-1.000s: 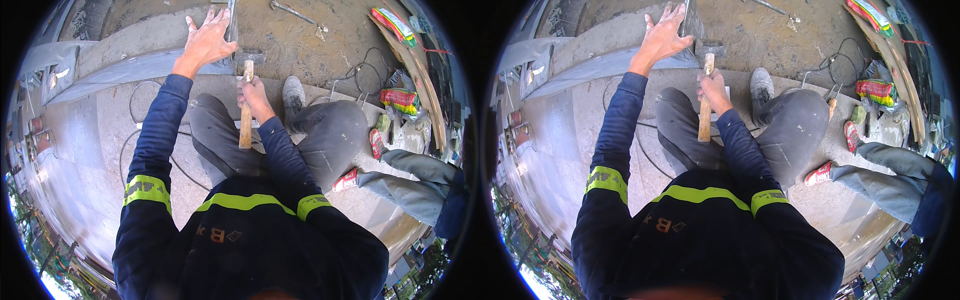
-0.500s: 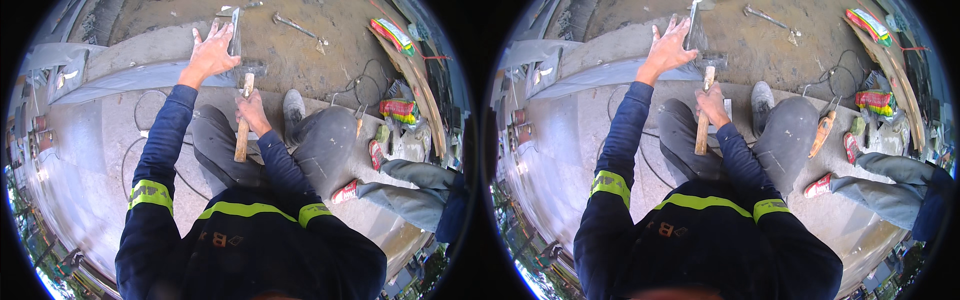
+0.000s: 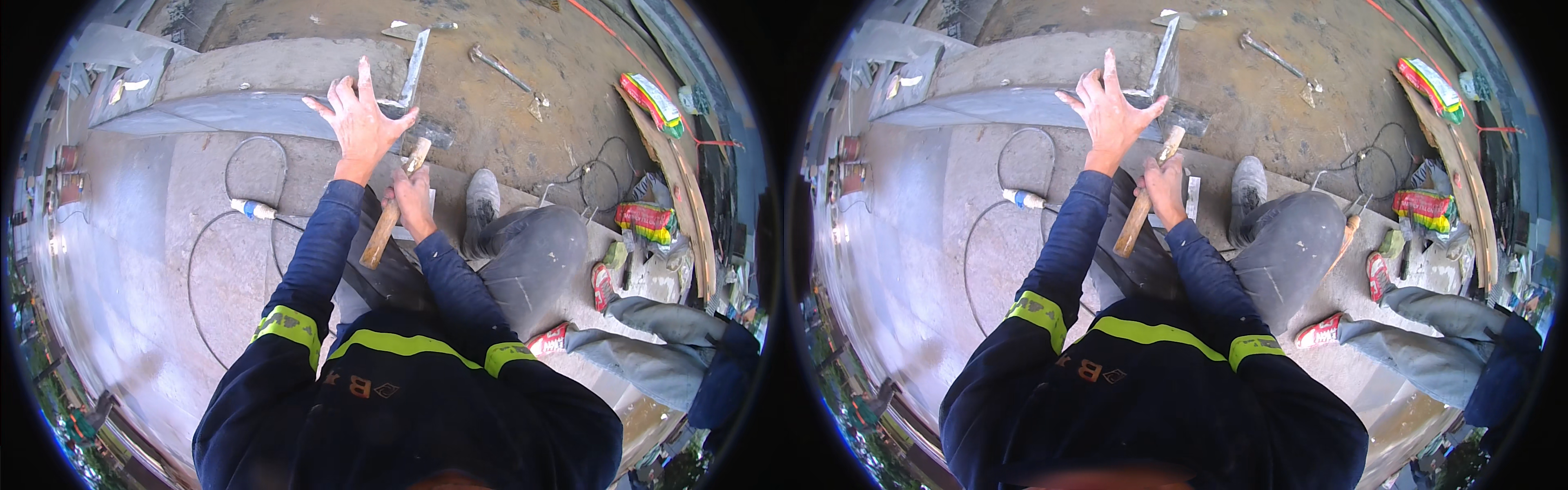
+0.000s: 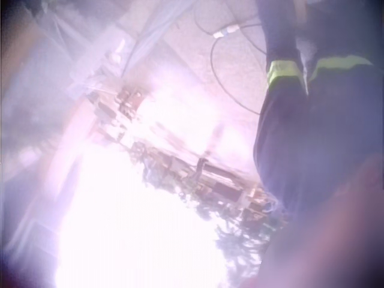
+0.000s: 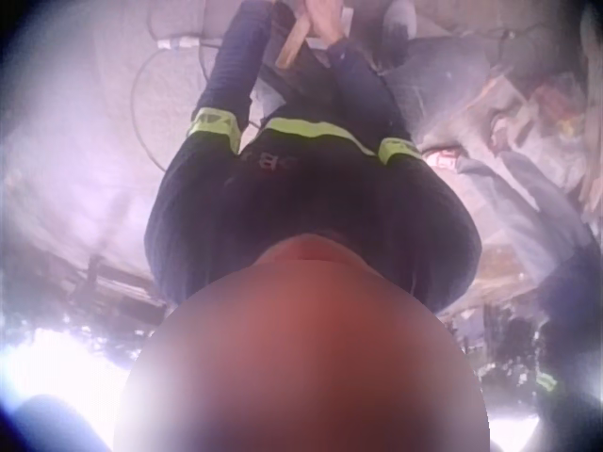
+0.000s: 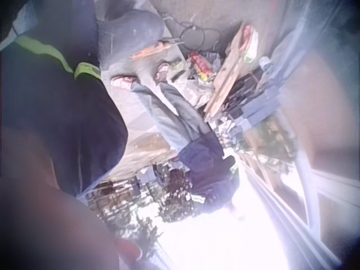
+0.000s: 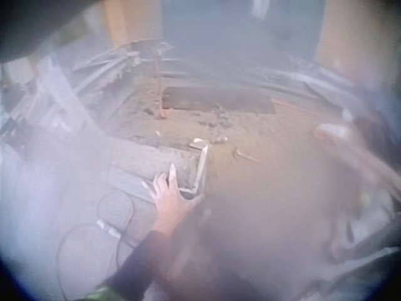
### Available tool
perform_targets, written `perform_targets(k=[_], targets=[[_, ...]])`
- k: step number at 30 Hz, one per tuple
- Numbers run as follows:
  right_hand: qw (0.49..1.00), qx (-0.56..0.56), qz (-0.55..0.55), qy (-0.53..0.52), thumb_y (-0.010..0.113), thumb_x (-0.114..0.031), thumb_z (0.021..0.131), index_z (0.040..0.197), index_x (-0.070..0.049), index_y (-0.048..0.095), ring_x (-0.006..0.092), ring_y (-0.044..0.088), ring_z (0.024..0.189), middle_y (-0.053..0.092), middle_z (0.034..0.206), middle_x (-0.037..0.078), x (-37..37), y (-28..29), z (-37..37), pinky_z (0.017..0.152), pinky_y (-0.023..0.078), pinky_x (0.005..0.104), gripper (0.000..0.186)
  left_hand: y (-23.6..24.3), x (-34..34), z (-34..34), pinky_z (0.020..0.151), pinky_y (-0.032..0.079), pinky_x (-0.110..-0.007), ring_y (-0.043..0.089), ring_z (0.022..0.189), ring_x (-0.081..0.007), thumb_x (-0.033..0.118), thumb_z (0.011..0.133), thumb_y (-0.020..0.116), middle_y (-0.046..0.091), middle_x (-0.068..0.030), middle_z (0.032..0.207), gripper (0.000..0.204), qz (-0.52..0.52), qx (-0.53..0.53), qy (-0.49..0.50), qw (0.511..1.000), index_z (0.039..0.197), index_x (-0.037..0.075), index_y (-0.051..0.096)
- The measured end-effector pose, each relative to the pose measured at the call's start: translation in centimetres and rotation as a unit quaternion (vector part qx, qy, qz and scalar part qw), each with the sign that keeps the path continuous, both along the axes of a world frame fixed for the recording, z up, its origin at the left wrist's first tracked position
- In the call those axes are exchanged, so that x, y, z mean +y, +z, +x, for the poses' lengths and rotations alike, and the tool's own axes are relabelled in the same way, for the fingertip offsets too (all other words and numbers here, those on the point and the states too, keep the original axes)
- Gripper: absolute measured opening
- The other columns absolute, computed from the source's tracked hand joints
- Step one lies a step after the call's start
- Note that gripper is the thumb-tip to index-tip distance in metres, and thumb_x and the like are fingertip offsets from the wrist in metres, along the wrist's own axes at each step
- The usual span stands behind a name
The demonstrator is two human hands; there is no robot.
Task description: The person kneels on the floor and installs a dark stone tile by spreading mortar, positioning the tile, and tapping it with a hammer. They use a metal square to check alignment and adjust the tile as needed.
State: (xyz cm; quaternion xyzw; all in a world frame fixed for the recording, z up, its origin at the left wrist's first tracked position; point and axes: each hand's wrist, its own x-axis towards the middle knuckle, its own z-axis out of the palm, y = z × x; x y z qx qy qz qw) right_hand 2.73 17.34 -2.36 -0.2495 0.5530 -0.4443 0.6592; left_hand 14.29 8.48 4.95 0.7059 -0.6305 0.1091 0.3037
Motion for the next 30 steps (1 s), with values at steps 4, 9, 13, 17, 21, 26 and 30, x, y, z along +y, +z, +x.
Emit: perform_targets(k=[4,9,13,17,21,26,30], targets=[[0.999,0.010,0.035,0.004,0.062,-0.011,0.101,0.109,-0.009,0.042,0.0137,0.053,0.051,0.051,0.076,0.004,-0.7,0.4,-2.7,0.040,0.048,0.0351,0.022,-1.6,-0.7,0.7,0.115,0.001,-0.091,0.044,0.134,-0.0451,0.077,0.070,0.087,0.049,-0.0229,0.136,0.137,0.008,0.004,-0.019,1.000,0.173,0.011,0.027],[0.976,-0.001,-0.033,-0.215,0.063,-0.009,0.100,0.102,-0.009,0.049,0.0135,0.053,0.050,0.050,0.071,0.001,-3.7,1.3,-7.3,0.039,0.047,0.0349,0.014,-2.3,-0.8,1.0,0.113,-0.001,-0.093,0.039,0.138,-0.0465,0.078,0.070,0.088,0.044,-0.0239,0.140,0.139,-0.033,-0.018,-0.043,0.998,0.175,0.015,0.022],[0.980,0.008,-0.036,-0.194,0.061,-0.007,0.099,0.096,-0.008,0.050,0.0148,0.055,0.051,0.050,0.070,0.001,-3.0,1.4,-5.1,0.040,0.049,0.0363,0.012,-2.6,-0.9,0.7,0.113,0.000,-0.093,0.038,0.139,-0.0472,0.078,0.071,0.088,0.043,-0.0243,0.141,0.138,-0.035,-0.025,-0.051,0.998,0.175,0.016,0.022],[0.998,0.044,0.045,0.013,0.064,-0.010,0.099,0.113,-0.004,0.044,0.0163,0.058,0.051,0.055,0.076,0.006,-1.2,0.5,-2.1,0.039,0.049,0.0369,0.025,-2.6,-0.8,0.6,0.113,0.000,-0.093,0.037,0.140,-0.0483,0.077,0.071,0.089,0.041,-0.0253,0.143,0.138,-0.042,-0.030,-0.048,0.998,0.175,0.016,0.021],[0.999,-0.005,0.041,-0.026,0.065,-0.011,0.098,0.111,-0.004,0.045,0.0156,0.057,0.050,0.056,0.077,0.006,-2.0,0.5,-3.2,0.039,0.048,0.0355,0.025,-2.5,-0.7,0.7,0.113,0.000,-0.093,0.037,0.142,-0.0492,0.077,0.070,0.089,0.040,-0.0262,0.145,0.139,-0.042,-0.027,-0.057,0.997,0.175,0.015,0.021],[0.971,-0.019,-0.021,-0.238,0.064,-0.012,0.099,0.104,-0.005,0.043,0.0135,0.055,0.049,0.056,0.076,0.006,-3.6,2.3,-6.6,0.039,0.049,0.0339,0.023,-2.7,-0.8,0.8,0.113,0.001,-0.092,0.037,0.143,-0.0502,0.077,0.071,0.088,0.040,-0.0271,0.145,0.139,-0.063,-0.027,-0.059,0.996,0.175,0.014,0.021],[0.980,0.066,0.003,-0.185,0.058,-0.007,0.103,0.103,-0.006,0.048,0.0164,0.056,0.050,0.055,0.078,0.006,-2.3,2.2,-4.0,0.043,0.051,0.0367,0.010,-2.8,-0.7,0.7,0.114,0.000,-0.091,0.035,0.146,-0.0519,0.076,0.072,0.089,0.038,-0.0299,0.150,0.138,-0.061,-0.020,-0.062,0.996,0.175,0.014,0.020]])
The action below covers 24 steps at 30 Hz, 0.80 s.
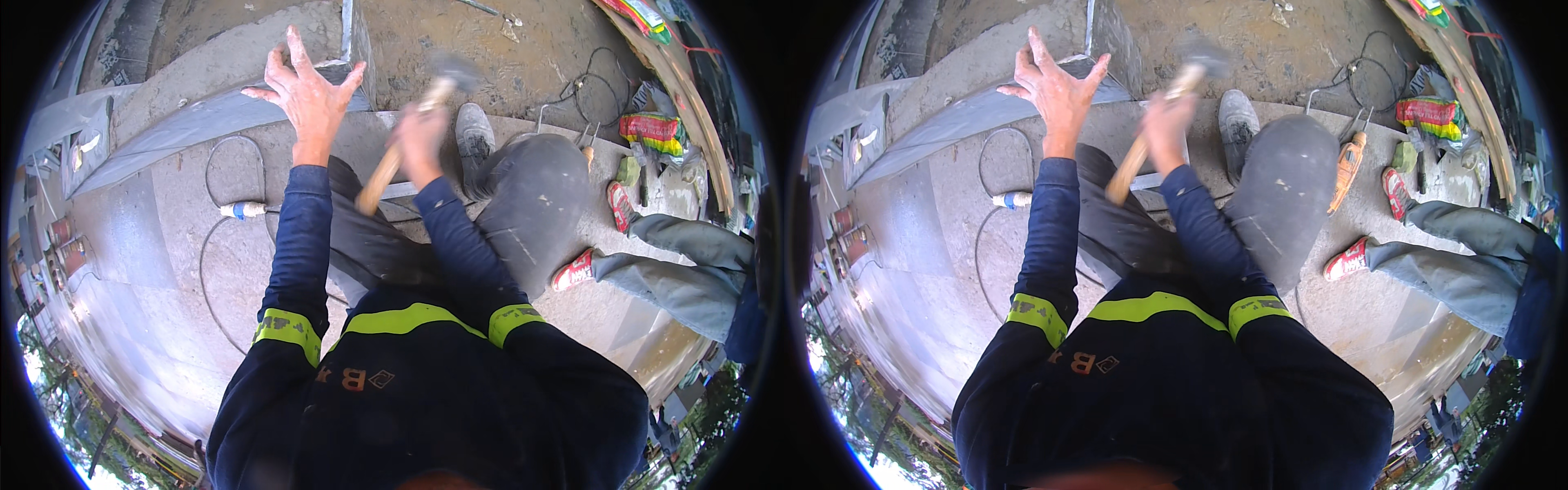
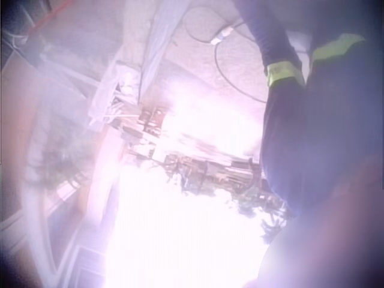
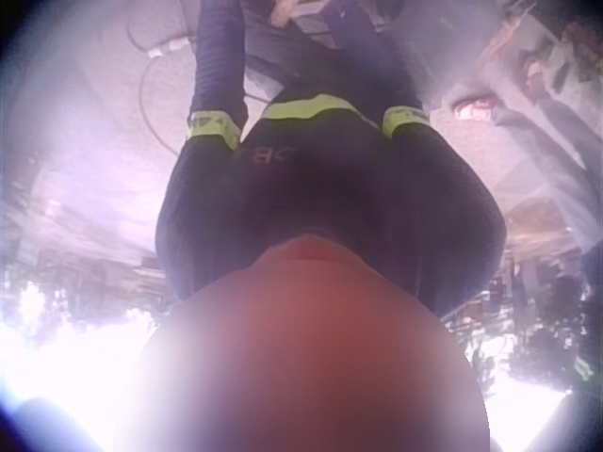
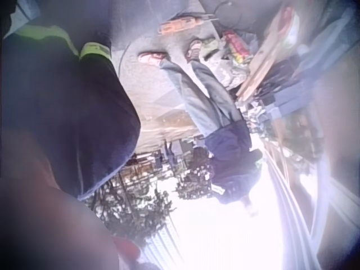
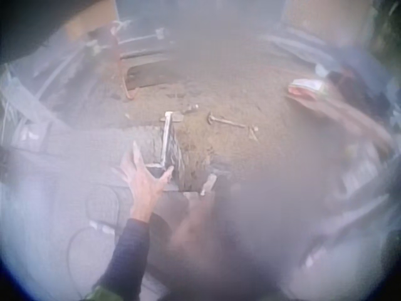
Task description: The person kneels on the floor and installs a dark stone tile by spreading mortar, positioning the tile, and tapping it with a hammer. They use a metal square to check alignment and adjust the tile as needed.
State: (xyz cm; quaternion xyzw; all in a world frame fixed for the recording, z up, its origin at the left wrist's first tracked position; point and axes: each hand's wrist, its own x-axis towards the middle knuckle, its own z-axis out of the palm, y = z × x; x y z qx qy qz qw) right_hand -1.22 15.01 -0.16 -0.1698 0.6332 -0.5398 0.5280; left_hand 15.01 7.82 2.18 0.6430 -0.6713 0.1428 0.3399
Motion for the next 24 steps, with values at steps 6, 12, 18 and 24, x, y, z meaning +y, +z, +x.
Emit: perform_targets(k=[6,12,18,24], targets=[[0.982,-0.034,0.039,0.179,0.065,-0.010,0.099,0.109,-0.005,0.046,0.0156,0.056,0.052,0.054,0.079,0.005,1.4,-1.9,1.6,0.042,0.049,0.0369,0.022,0.6,0.0,-0.1,0.116,-0.004,-0.090,0.031,0.150,-0.0535,0.071,0.071,0.091,0.033,-0.0309,0.154,0.139,0.016,0.022,-0.019,0.999,0.175,0.017,0.018],[0.993,-0.071,-0.049,-0.076,0.063,-0.010,0.099,0.108,-0.005,0.046,0.0152,0.056,0.051,0.056,0.078,0.006,-1.9,-0.3,-2.8,0.041,0.048,0.0365,0.020,0.9,0.1,-0.3,0.117,-0.002,-0.089,0.029,0.152,-0.0537,0.070,0.073,0.091,0.033,-0.0314,0.158,0.142,0.036,0.006,-0.010,0.999,0.175,0.011,0.013],[0.970,0.076,0.041,0.228,0.063,-0.013,0.100,0.111,0.000,0.046,0.0181,0.062,0.054,0.059,0.076,0.008,1.2,-0.9,1.2,0.044,0.052,0.0383,0.023,1.1,0.3,-0.6,0.118,0.001,-0.088,0.027,0.154,-0.0531,0.069,0.072,0.093,0.029,-0.0313,0.163,0.143,0.047,0.019,-0.013,0.999,0.175,0.008,0.013],[0.990,-0.022,0.015,0.140,0.066,-0.011,0.098,0.109,-0.001,0.047,0.0159,0.060,0.054,0.058,0.076,0.007,0.1,-0.8,-0.5,0.043,0.051,0.0361,0.024,1.5,0.3,-0.8,0.118,0.003,-0.088,0.027,0.154,-0.0527,0.066,0.071,0.094,0.028,-0.0322,0.164,0.143,0.055,0.005,-0.001,0.998,0.174,0.006,0.015]])
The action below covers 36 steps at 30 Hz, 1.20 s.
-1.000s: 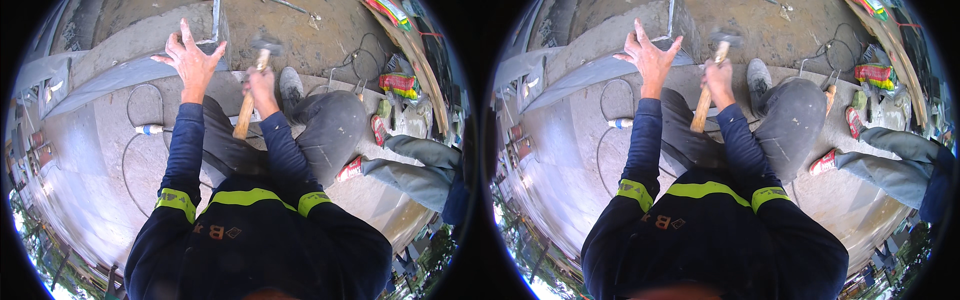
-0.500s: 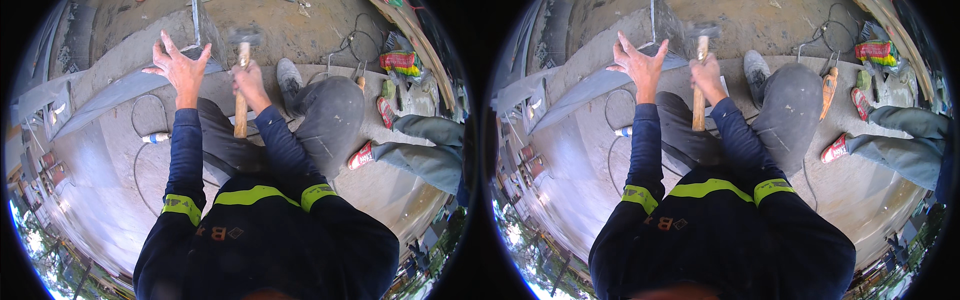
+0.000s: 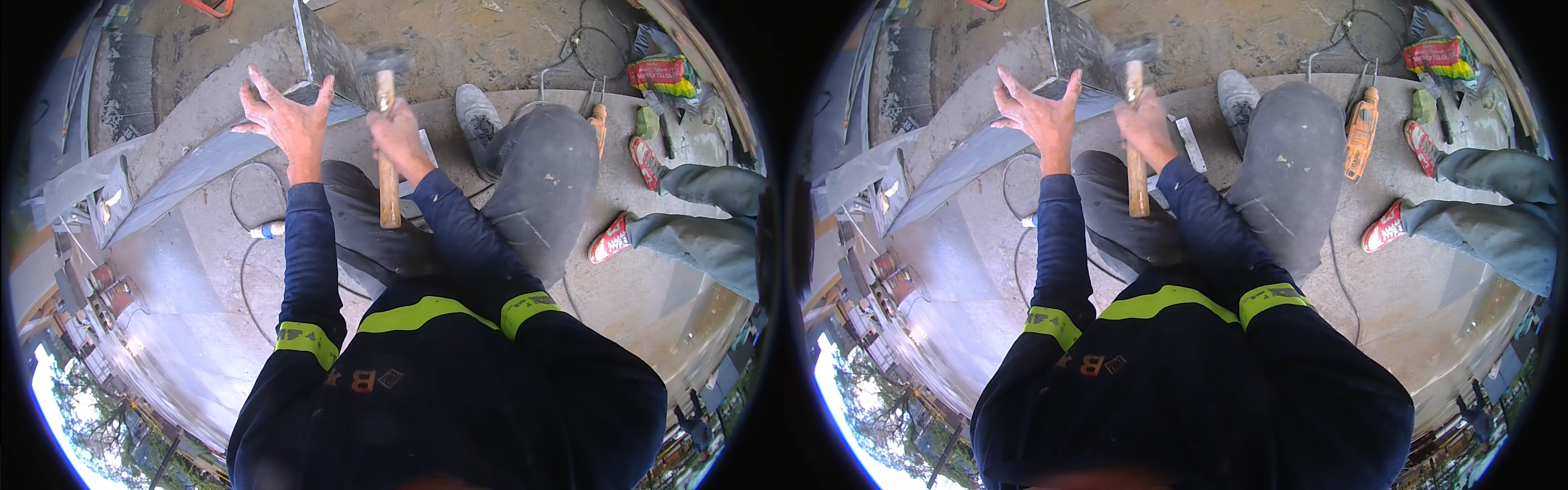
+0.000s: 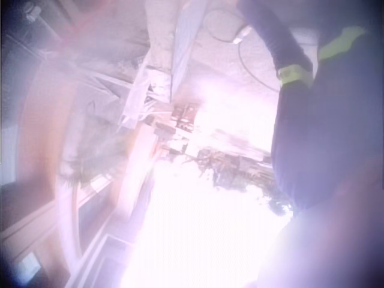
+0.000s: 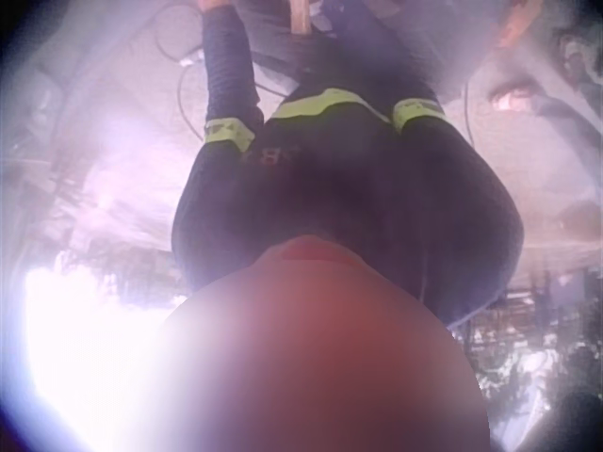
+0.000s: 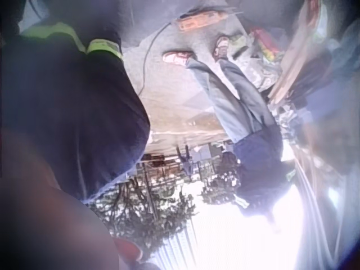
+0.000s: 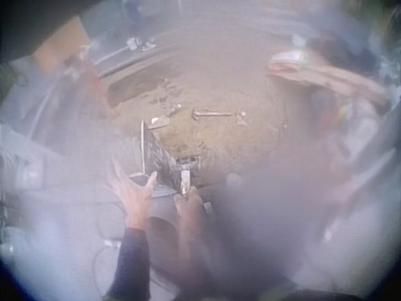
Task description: The person kneels on the floor and installs a dark stone tile by spreading mortar, positioning the tile, and tapping it with a hammer. They use a metal square to check alignment and adjust the tile as needed.
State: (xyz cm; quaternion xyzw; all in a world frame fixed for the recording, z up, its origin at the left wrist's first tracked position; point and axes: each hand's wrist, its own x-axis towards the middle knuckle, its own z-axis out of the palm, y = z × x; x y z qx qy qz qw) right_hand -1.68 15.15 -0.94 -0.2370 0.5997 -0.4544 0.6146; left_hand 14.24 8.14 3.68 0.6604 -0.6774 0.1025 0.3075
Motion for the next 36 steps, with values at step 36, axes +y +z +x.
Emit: perform_targets(k=[36], targets=[[0.992,0.023,0.040,0.119,0.066,-0.010,0.100,0.110,-0.004,0.036,0.0183,0.056,0.053,0.051,0.081,0.009,2.0,-2.3,2.0,0.042,0.049,0.0389,0.032,3.2,0.4,1.5,0.120,0.002,-0.087,0.026,0.157,-0.0540,0.074,0.082,0.082,0.035,-0.0350,0.162,0.115,-0.026,0.031,0.000,0.999,0.171,0.017,0.035]])
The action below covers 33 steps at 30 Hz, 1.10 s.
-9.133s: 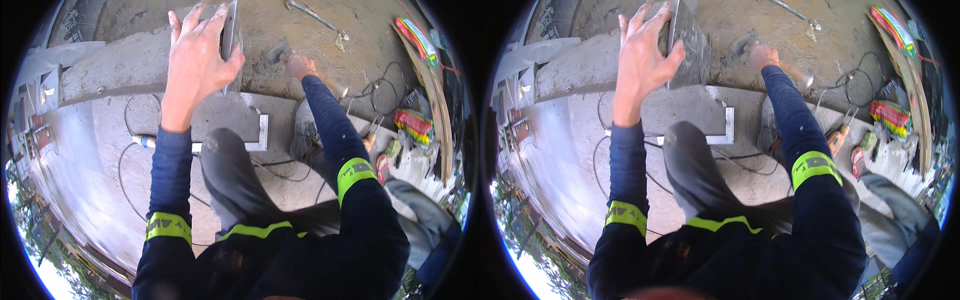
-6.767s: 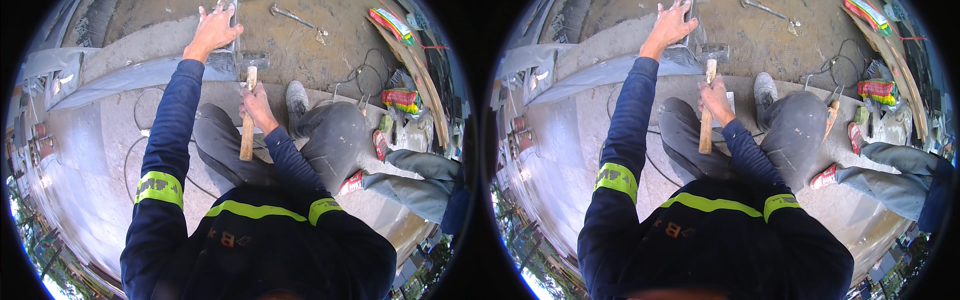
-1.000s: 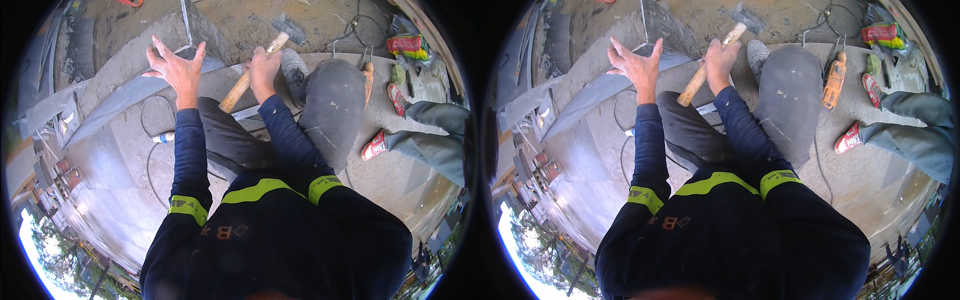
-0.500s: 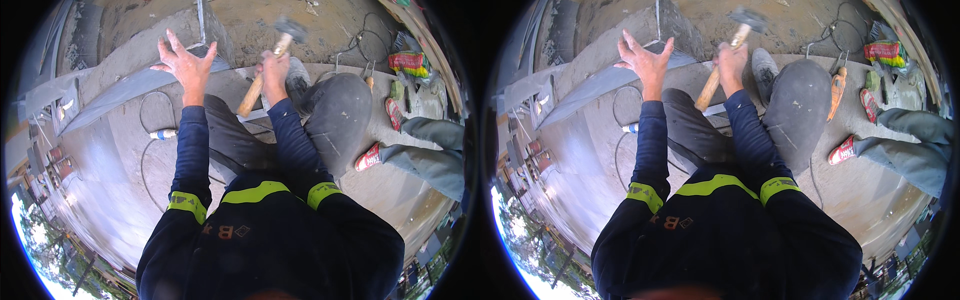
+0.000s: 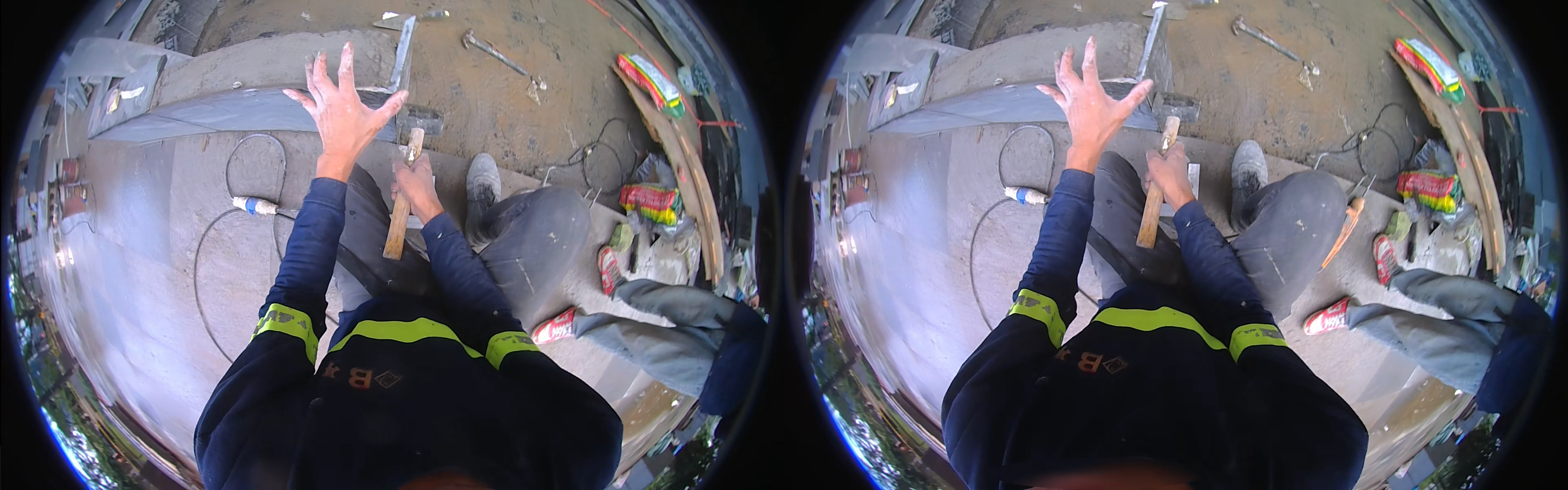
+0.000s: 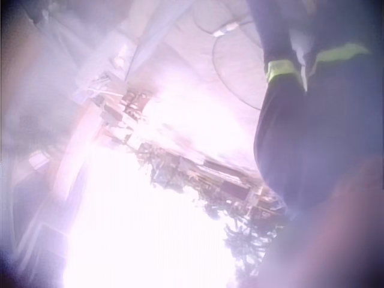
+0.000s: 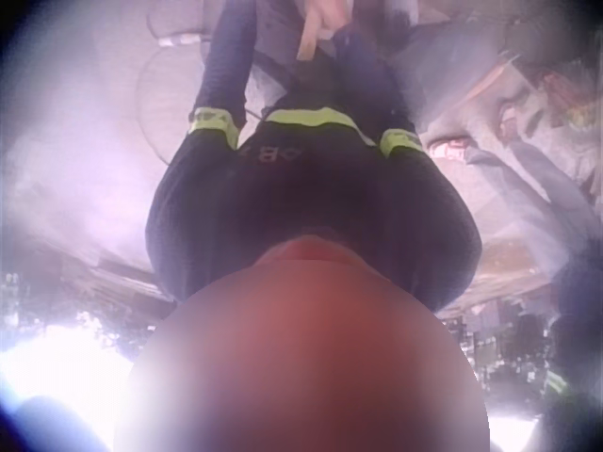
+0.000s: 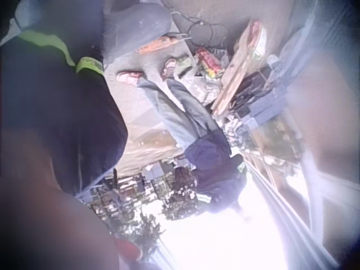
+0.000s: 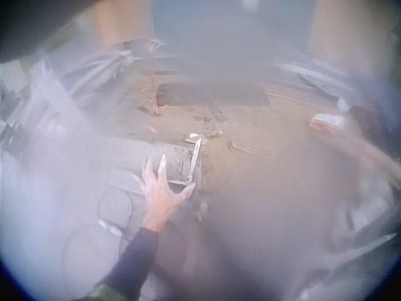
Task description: The person kneels on the floor and installs a dark stone tile by spreading mortar, positioning the tile, and tapping it with a hammer. They use a metal square to check alignment and adjust the tile as needed.
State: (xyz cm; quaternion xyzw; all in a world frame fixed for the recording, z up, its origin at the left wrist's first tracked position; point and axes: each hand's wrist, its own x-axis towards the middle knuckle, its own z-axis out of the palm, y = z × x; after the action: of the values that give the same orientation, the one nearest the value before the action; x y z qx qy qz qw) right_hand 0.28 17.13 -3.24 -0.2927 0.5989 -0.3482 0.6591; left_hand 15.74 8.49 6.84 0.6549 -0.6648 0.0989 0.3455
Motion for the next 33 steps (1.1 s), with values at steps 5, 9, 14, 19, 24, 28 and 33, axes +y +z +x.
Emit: perform_targets(k=[5,9,14,19,24,28,33], targets=[[1.000,-0.010,0.010,-0.011,0.066,-0.010,0.100,0.112,-0.007,0.035,0.0165,0.054,0.053,0.050,0.082,0.007,0.4,0.2,0.6,0.044,0.049,0.0385,0.033,4.1,-5.0,1.1,0.127,0.008,-0.079,0.036,0.157,-0.0470,0.067,0.091,0.072,0.059,-0.0205,0.152,0.074,-0.002,-0.014,-0.073,0.997,0.139,0.012,0.074],[0.998,-0.053,0.009,-0.034,0.065,-0.015,0.103,0.113,-0.010,0.037,0.0143,0.052,0.053,0.049,0.081,0.005,0.8,0.5,1.1,0.044,0.048,0.0363,0.031,3.3,-7.2,-0.2,0.130,0.009,-0.076,0.032,0.162,-0.0413,0.059,0.089,0.071,0.060,-0.0163,0.155,0.066,0.103,-0.143,-0.092,0.980,0.131,0.009,0.079],[0.993,-0.087,0.048,-0.066,0.065,-0.020,0.104,0.111,-0.010,0.044,0.0129,0.051,0.051,0.051,0.078,0.004,0.4,0.6,0.6,0.043,0.046,0.0350,0.024,1.7,-7.2,0.0,0.129,0.008,-0.079,0.031,0.163,-0.0375,0.050,0.088,0.070,0.059,-0.0108,0.158,0.061,0.124,-0.136,-0.155,0.971,0.131,0.007,0.079],[0.973,-0.085,-0.042,-0.210,0.059,-0.015,0.103,0.102,-0.010,0.051,0.0129,0.049,0.048,0.052,0.073,0.002,-3.6,2.2,-4.9,0.039,0.047,0.0347,0.010,0.6,-8.5,0.7,0.129,0.007,-0.080,0.033,0.162,-0.0364,0.048,0.090,0.070,0.060,-0.0067,0.159,0.060,0.125,-0.113,-0.188,0.968,0.133,0.005,0.078],[0.953,-0.050,-0.124,-0.273,0.058,-0.011,0.101,0.112,-0.006,0.043,0.0150,0.054,0.050,0.052,0.076,0.005,-2.9,2.9,-4.1,0.041,0.049,0.0346,0.019,0.4,-8.8,0.3,0.129,0.007,-0.079,0.036,0.161,-0.0377,0.046,0.094,0.067,0.057,-0.0063,0.162,0.060,0.134,-0.115,-0.206,0.963,0.135,0.003,0.075],[0.998,-0.018,-0.020,-0.052,0.061,-0.010,0.101,0.110,-0.004,0.040,0.0170,0.056,0.051,0.052,0.079,0.008,-0.2,1.6,-0.1,0.042,0.050,0.0362,0.024,1.4,-8.9,0.3,0.128,0.011,-0.078,0.032,0.162,-0.0406,0.038,0.090,0.069,0.052,-0.0150,0.164,0.078,0.228,-0.137,-0.219,0.939,0.158,0.005,0.050],[0.998,-0.039,-0.012,-0.053,0.064,-0.010,0.100,0.112,-0.003,0.040,0.0169,0.057,0.051,0.054,0.079,0.008,-0.1,1.5,0.6,0.042,0.050,0.0358,0.028,1.5,-8.7,-0.2,0.129,0.009,-0.078,0.035,0.162,-0.0383,0.044,0.093,0.069,0.056,-0.0101,0.163,0.066,0.140,-0.141,-0.196,0.960,0.141,-0.001,0.070]])
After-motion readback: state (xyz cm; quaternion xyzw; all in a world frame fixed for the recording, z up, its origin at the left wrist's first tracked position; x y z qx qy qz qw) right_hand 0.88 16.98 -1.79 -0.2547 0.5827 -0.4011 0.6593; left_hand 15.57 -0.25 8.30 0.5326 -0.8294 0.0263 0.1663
